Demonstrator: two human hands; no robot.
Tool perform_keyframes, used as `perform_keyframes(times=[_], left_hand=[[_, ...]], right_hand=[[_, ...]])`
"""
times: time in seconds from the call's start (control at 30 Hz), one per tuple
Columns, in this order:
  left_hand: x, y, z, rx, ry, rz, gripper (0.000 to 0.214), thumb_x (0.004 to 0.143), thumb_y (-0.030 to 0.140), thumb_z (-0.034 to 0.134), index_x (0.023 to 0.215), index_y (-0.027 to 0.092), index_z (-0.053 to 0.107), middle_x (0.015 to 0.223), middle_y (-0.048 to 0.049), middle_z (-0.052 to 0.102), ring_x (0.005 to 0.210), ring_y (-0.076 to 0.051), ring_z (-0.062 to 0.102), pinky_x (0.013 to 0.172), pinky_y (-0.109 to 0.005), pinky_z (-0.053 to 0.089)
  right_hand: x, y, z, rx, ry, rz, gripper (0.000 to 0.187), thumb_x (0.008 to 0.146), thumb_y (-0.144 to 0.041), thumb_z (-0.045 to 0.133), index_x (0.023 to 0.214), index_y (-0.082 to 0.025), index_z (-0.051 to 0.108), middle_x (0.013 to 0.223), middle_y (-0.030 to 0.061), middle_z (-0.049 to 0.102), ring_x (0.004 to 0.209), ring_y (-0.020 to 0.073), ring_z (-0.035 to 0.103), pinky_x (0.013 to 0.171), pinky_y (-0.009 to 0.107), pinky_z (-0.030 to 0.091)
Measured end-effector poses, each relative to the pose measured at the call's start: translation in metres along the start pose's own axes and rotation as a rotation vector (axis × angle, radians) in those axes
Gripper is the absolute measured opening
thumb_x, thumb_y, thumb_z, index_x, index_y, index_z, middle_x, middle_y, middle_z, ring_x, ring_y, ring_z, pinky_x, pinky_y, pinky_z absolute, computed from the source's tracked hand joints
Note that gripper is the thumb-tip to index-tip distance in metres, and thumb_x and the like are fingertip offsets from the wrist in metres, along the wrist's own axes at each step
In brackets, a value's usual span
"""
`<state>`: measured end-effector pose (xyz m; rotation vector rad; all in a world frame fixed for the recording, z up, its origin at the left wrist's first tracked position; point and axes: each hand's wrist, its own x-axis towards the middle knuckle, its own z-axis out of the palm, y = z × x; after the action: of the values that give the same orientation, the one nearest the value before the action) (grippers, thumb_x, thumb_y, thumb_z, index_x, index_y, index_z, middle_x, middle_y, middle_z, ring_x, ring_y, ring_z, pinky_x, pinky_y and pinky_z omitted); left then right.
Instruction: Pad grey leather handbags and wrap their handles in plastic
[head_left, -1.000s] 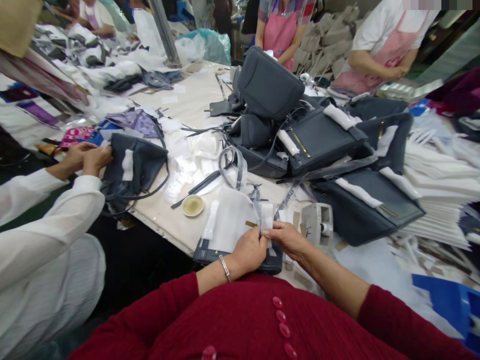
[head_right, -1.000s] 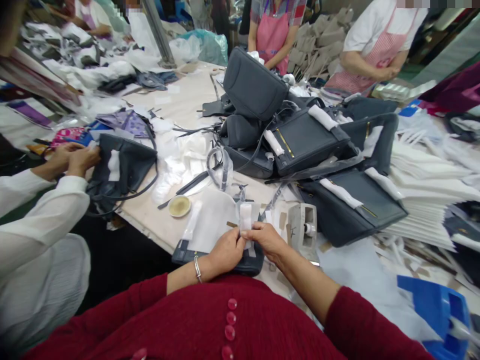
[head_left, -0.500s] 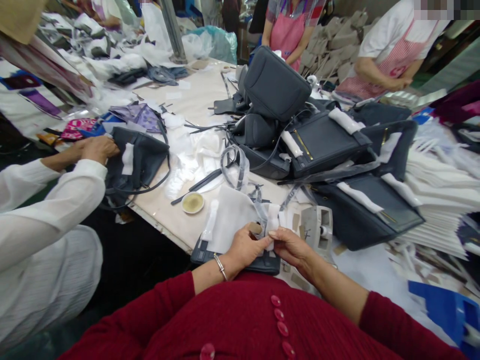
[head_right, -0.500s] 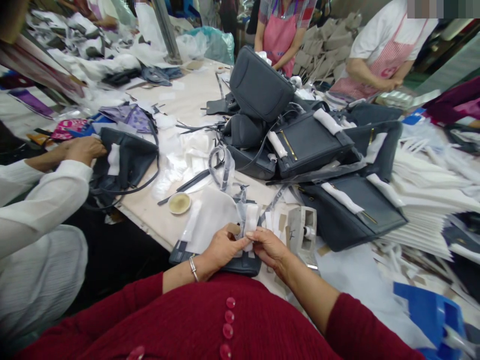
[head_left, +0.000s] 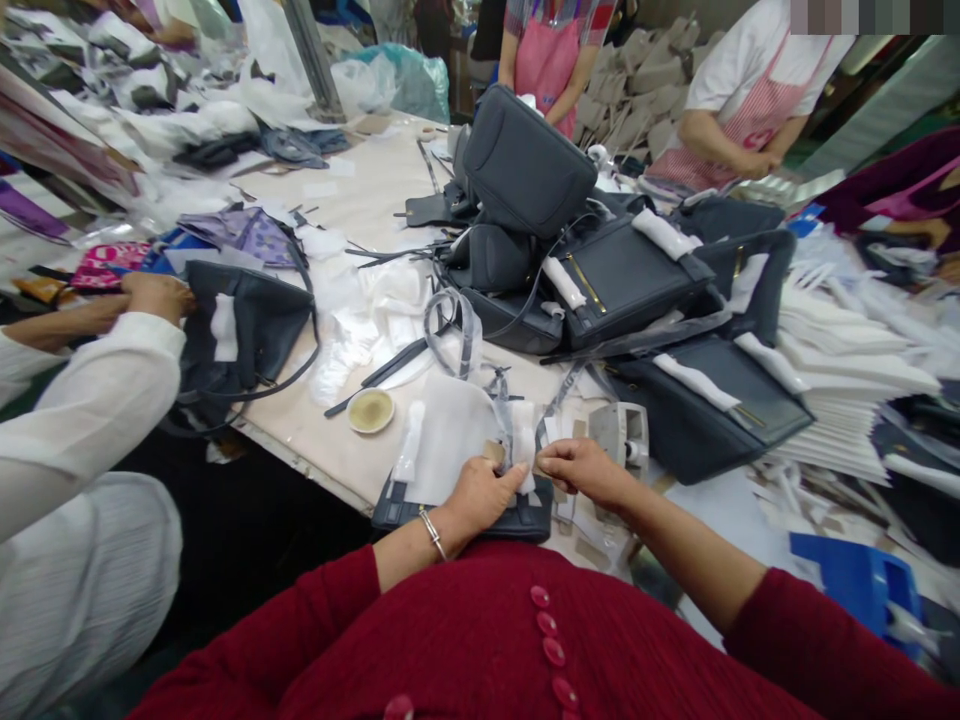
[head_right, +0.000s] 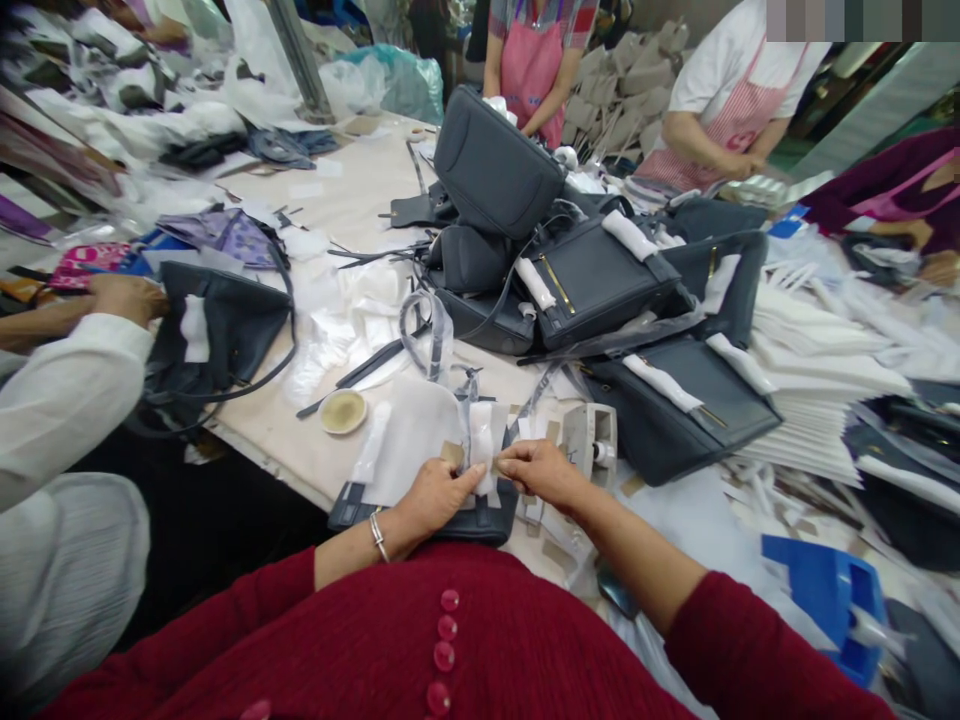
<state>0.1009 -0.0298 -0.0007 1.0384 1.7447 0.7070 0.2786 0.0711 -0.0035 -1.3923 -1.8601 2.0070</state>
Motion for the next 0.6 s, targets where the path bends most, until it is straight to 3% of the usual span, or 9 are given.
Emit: perform_keyframes(times=[0.17, 0.3, 0.37, 0.5, 0.6], left_hand=[[0.004, -0.004, 0.004, -0.015, 0.006, 0.007, 0.048, 0.081, 0.055, 0.054, 0.065, 0.012, 0.065, 0.057, -0.0013, 0.056, 0.056, -0.013, 0.048, 0.052, -0.024, 0.031], [0.007, -0.005, 0.004, -0.008, 0.015, 0.037, 0.043, 0.081, 0.051, 0.055, 0.064, 0.013, 0.064, 0.057, -0.0003, 0.055, 0.058, -0.013, 0.048, 0.054, -0.024, 0.032], [0.007, -0.004, 0.003, 0.015, 0.024, 0.039, 0.043, 0.081, 0.050, 0.055, 0.060, 0.014, 0.062, 0.055, 0.0005, 0.052, 0.057, -0.012, 0.048, 0.053, -0.024, 0.031], [0.006, -0.002, 0.001, 0.001, 0.024, 0.026, 0.043, 0.081, 0.049, 0.055, 0.059, 0.014, 0.061, 0.054, 0.0010, 0.051, 0.055, -0.012, 0.046, 0.052, -0.024, 0.031], [0.005, -0.001, 0.001, -0.038, 0.018, 0.013, 0.041, 0.080, 0.048, 0.057, 0.059, 0.013, 0.062, 0.054, 0.0007, 0.053, 0.054, -0.011, 0.045, 0.052, -0.023, 0.033]], right_hand=[[-0.004, -0.007, 0.007, -0.362, 0.253, -0.237, 0.021, 0.080, -0.032, 0.058, 0.073, -0.016, 0.070, 0.068, 0.0021, 0.067, 0.065, 0.0147, 0.057, 0.064, 0.027, 0.041], [-0.010, -0.018, 0.008, -0.538, 0.261, -0.308, 0.021, 0.082, -0.027, 0.055, 0.068, -0.016, 0.067, 0.063, 0.0014, 0.063, 0.063, 0.0146, 0.055, 0.062, 0.027, 0.039], [-0.012, -0.019, 0.005, -0.476, 0.182, -0.323, 0.020, 0.082, -0.030, 0.058, 0.072, -0.016, 0.068, 0.064, 0.0014, 0.063, 0.063, 0.0144, 0.055, 0.062, 0.026, 0.040], [-0.007, -0.003, -0.005, -0.068, -0.091, -0.273, 0.033, 0.087, -0.044, 0.056, 0.092, -0.014, 0.069, 0.077, 0.0049, 0.067, 0.069, 0.0153, 0.059, 0.066, 0.027, 0.045], [0.001, 0.013, -0.006, 0.092, -0.086, -0.227, 0.034, 0.084, -0.044, 0.062, 0.098, -0.014, 0.069, 0.076, 0.0037, 0.066, 0.068, 0.0137, 0.058, 0.068, 0.027, 0.045]])
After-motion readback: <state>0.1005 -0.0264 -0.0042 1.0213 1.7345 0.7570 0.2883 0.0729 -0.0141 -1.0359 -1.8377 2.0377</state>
